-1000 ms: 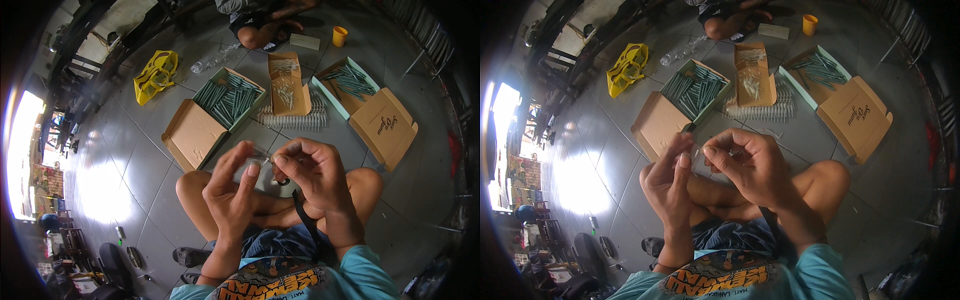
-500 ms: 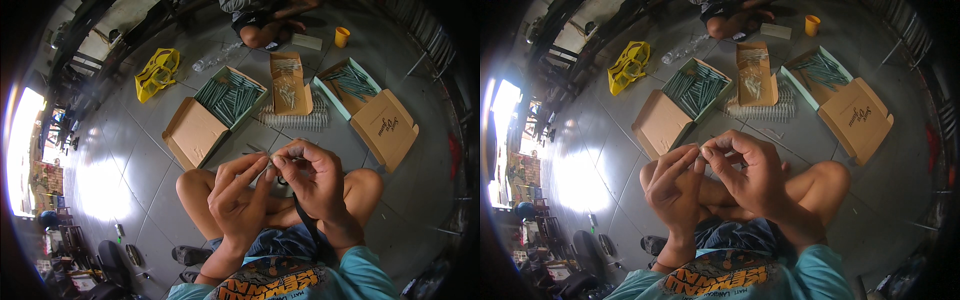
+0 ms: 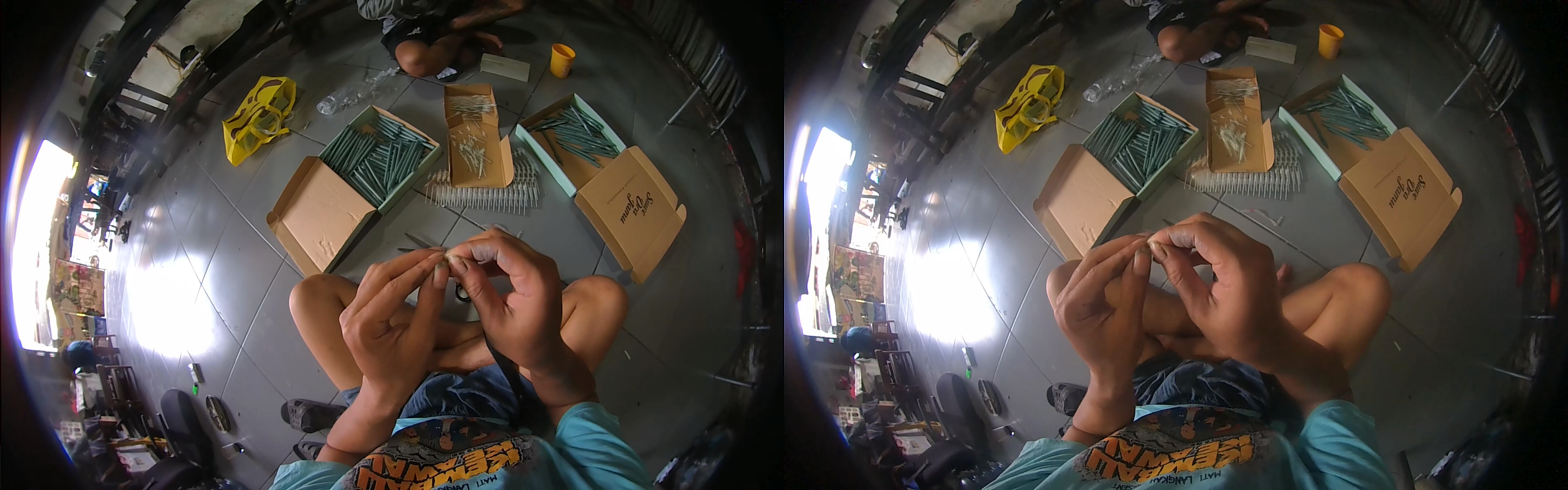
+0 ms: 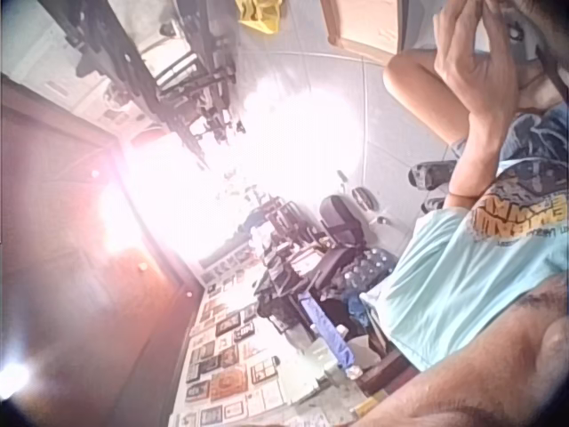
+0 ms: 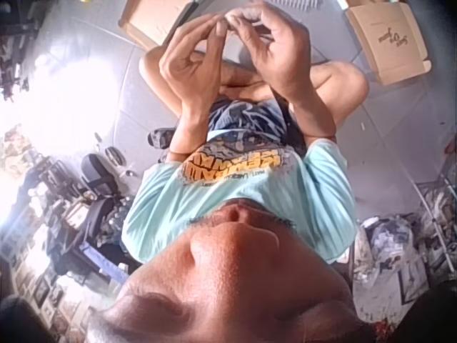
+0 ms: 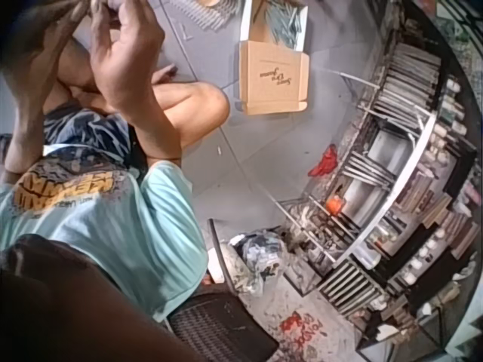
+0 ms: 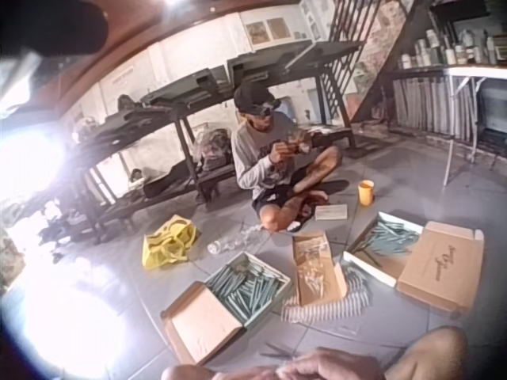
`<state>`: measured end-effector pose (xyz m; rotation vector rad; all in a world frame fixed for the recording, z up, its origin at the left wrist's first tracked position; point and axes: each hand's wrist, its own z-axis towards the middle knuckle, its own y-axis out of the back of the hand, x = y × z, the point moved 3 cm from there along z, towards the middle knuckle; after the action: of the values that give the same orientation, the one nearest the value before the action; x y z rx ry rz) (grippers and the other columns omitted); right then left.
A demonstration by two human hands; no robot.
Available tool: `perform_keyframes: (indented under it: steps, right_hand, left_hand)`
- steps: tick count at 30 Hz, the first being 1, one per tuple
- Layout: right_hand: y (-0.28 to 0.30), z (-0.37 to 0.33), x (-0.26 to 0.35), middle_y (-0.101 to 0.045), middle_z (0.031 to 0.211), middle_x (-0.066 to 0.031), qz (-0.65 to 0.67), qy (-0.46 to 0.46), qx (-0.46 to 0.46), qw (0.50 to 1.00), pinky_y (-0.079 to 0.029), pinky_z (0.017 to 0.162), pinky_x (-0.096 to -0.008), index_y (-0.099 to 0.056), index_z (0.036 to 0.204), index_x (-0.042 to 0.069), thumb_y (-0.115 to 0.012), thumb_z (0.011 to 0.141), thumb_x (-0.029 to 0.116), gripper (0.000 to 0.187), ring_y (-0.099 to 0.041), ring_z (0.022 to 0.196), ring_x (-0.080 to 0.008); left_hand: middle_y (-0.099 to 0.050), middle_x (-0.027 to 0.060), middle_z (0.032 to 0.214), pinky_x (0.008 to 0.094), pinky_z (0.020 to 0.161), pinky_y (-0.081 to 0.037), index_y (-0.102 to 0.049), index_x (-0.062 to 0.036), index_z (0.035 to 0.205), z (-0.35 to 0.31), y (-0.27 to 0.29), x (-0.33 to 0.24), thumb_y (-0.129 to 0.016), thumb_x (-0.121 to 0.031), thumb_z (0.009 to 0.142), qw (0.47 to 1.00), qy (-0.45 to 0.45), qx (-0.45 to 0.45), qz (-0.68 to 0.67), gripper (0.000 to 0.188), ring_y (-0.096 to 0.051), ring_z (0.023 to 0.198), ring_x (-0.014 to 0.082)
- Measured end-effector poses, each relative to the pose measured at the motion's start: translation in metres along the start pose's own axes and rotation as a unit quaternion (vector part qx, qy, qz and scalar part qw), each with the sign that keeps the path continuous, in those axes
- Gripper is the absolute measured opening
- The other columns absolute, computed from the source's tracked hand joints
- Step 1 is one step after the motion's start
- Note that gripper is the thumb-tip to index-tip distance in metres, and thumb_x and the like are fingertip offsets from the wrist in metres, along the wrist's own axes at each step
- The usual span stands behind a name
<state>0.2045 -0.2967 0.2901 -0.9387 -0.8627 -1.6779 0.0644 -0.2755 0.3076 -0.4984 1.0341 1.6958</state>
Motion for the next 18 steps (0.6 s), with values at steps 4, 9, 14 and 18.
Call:
perform_keyframes:
  steps: [4, 9, 14, 18]
  right_hand:
    - [-0.0009, -0.0014, 0.0000, -0.066, 0.089, -0.0136, -0.027, 0.018, -0.015, 0.999, -0.054, 0.067, -0.0307, -0.063, 0.097, -0.003, -0.065, 0.088, -0.003, 0.010, -0.069, 0.080, -0.0245]
    - [-0.0012, -0.0002, 0.0036, -0.066, 0.088, -0.0128, -0.069, 0.050, -0.007, 0.996, -0.053, 0.066, -0.0326, -0.062, 0.096, -0.002, -0.068, 0.085, -0.003, 0.013, -0.068, 0.080, -0.0261]
    - [-0.0047, -0.0017, 0.0023, -0.066, 0.087, -0.0126, -0.074, 0.059, -0.014, 0.995, -0.052, 0.065, -0.0339, -0.062, 0.096, -0.001, -0.068, 0.084, -0.003, 0.014, -0.067, 0.077, -0.0265]
    - [-0.0070, -0.0017, 0.0016, -0.065, 0.086, -0.0128, -0.075, 0.065, -0.020, 0.995, -0.051, 0.064, -0.0340, -0.062, 0.095, -0.001, -0.069, 0.084, -0.003, 0.014, -0.066, 0.076, -0.0262]
  left_hand:
    - [-0.073, 0.0099, 0.093, 0.0256, 0.070, -0.052, -0.073, 0.0021, 0.093, 0.0004, -0.0005, 0.0025, -0.073, 0.003, 0.081, 1.000, -0.003, 0.006, -0.017, 0.012, -0.068, 0.080, 0.0181]
    - [-0.073, 0.0096, 0.093, 0.0253, 0.069, -0.053, -0.072, 0.0021, 0.092, 0.0004, 0.0026, 0.0042, -0.073, 0.002, 0.082, 1.000, -0.004, 0.012, 0.001, 0.011, -0.068, 0.079, 0.0178]
    - [-0.073, 0.0074, 0.092, 0.0247, 0.076, -0.049, -0.071, 0.0011, 0.087, -0.0008, 0.0025, 0.0023, -0.074, -0.002, 0.081, 1.000, 0.008, -0.010, 0.027, 0.008, -0.068, 0.081, 0.0155]
    - [-0.072, 0.0115, 0.093, 0.0273, 0.073, -0.054, -0.071, 0.0021, 0.092, -0.0014, 0.0023, 0.0042, -0.072, 0.001, 0.082, 0.999, -0.019, -0.006, 0.040, 0.010, -0.071, 0.083, 0.0203]
